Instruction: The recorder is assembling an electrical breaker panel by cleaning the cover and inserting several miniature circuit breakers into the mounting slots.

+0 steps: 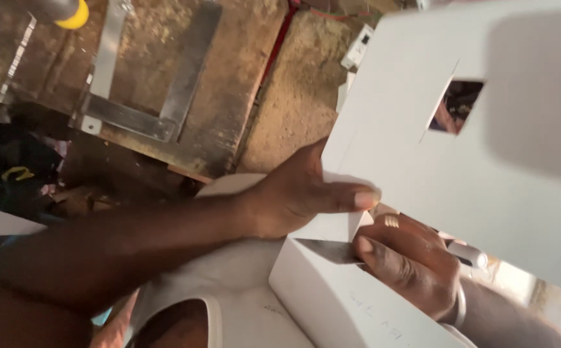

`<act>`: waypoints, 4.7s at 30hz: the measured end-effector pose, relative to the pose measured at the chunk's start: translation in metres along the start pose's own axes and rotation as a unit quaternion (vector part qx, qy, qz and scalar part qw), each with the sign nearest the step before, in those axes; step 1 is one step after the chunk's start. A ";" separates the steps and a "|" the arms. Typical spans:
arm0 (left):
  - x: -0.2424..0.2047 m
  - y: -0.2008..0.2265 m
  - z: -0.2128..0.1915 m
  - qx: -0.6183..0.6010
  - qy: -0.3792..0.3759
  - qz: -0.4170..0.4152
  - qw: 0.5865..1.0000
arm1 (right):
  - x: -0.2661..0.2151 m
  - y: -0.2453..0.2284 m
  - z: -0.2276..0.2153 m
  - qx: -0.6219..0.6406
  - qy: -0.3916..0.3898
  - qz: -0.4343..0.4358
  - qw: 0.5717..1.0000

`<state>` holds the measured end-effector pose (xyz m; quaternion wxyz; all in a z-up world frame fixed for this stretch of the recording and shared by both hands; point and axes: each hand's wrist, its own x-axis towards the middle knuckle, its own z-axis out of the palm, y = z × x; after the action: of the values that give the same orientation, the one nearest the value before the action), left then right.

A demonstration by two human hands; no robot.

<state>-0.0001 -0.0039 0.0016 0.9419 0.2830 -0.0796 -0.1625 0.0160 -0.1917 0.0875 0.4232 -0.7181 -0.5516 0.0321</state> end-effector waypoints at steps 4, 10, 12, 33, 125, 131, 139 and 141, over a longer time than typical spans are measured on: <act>0.000 0.008 -0.001 0.009 0.017 0.004 1.000 | -0.006 0.011 0.000 -0.118 -0.011 -0.013 0.993; 0.001 0.003 -0.003 0.013 0.001 0.007 1.000 | -0.012 0.013 -0.009 -0.084 -0.040 -0.022 0.995; 0.000 0.000 -0.009 0.026 0.013 0.015 0.999 | -0.014 0.019 -0.004 -0.141 -0.045 -0.025 0.989; 0.002 0.004 -0.004 -0.039 -0.021 -0.008 0.999 | -0.096 0.060 -0.029 0.498 0.133 0.293 0.805; -0.006 -0.012 -0.002 -0.049 -0.020 -0.018 0.998 | -0.049 0.055 0.001 0.355 0.158 0.096 0.916; -0.008 -0.002 0.006 -0.040 -0.019 -0.019 0.999 | -0.033 0.043 -0.003 0.214 0.083 -0.004 0.973; -0.005 -0.008 0.005 -0.067 -0.038 -0.002 0.997 | -0.032 0.034 -0.006 0.383 0.132 0.104 0.909; -0.004 -0.003 0.003 -0.066 -0.028 -0.006 0.997 | -0.049 0.050 -0.011 0.457 0.142 0.182 0.859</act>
<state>-0.0055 -0.0064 0.0019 0.9549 0.2159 -0.0936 -0.1812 0.0406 -0.2401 0.0420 0.7643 -0.5281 -0.2681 0.2551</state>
